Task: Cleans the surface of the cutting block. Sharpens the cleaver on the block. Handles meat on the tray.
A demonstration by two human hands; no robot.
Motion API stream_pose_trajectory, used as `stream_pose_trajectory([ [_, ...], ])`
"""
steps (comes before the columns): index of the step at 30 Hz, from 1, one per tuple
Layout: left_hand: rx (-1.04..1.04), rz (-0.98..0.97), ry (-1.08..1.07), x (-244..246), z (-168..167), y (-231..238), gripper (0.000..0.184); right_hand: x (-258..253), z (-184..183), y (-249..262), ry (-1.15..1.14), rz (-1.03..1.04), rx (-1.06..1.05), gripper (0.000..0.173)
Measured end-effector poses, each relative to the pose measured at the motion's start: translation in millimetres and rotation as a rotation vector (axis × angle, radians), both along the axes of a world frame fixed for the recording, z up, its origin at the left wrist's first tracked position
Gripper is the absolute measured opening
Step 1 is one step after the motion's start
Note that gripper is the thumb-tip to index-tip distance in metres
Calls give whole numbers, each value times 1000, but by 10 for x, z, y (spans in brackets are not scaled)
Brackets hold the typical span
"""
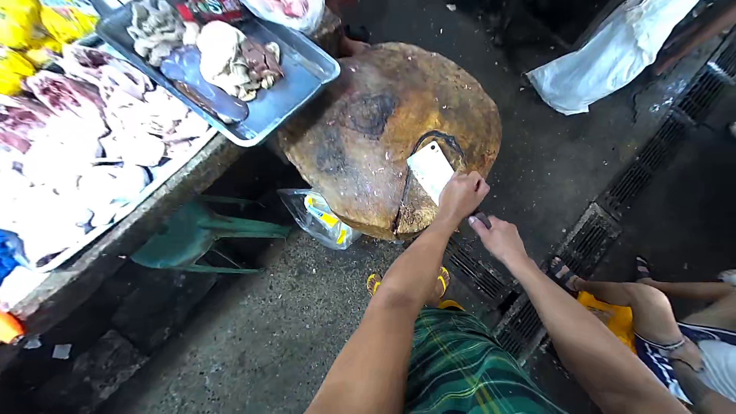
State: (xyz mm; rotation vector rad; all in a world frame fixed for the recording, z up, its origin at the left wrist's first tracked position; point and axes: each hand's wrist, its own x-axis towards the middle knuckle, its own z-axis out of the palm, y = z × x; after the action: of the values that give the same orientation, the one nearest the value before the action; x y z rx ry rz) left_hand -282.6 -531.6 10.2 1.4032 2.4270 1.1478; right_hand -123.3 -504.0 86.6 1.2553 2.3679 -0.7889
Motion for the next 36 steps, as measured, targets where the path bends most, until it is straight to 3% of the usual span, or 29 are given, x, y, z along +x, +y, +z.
stream_pose_trajectory([
  [3,-17,79,27,336,188,-519,23,231,90,-304,-51,52,-35,74],
  [6,-20,1,12,326,87,-306,24,228,141,-200,-51,20,-14,70],
  [8,23,-40,18,42,26,-40,24,10,103,-77,-8,-24,-6,70],
  [12,-81,32,3,371,185,-542,24,291,50,-352,-52,33,-53,74],
  [15,-114,3,-22,388,162,-418,26,305,127,-245,-54,11,-63,73],
  [17,-99,-15,-22,143,95,-190,24,110,90,-123,-27,-16,-58,70],
  [22,-97,88,29,414,144,-589,24,315,88,-298,-43,83,-84,73],
  [26,-108,30,2,197,36,-185,25,185,77,-75,29,21,-77,69],
  [28,-101,43,6,203,24,-253,23,216,34,-145,24,41,-73,71],
  [30,-120,80,15,385,106,-496,23,334,77,-265,-16,85,-86,74],
  [34,-63,74,-6,457,124,-449,23,390,73,-130,-47,87,-84,73],
  [36,68,162,-164,430,425,-614,23,293,97,22,-33,86,-54,69],
])
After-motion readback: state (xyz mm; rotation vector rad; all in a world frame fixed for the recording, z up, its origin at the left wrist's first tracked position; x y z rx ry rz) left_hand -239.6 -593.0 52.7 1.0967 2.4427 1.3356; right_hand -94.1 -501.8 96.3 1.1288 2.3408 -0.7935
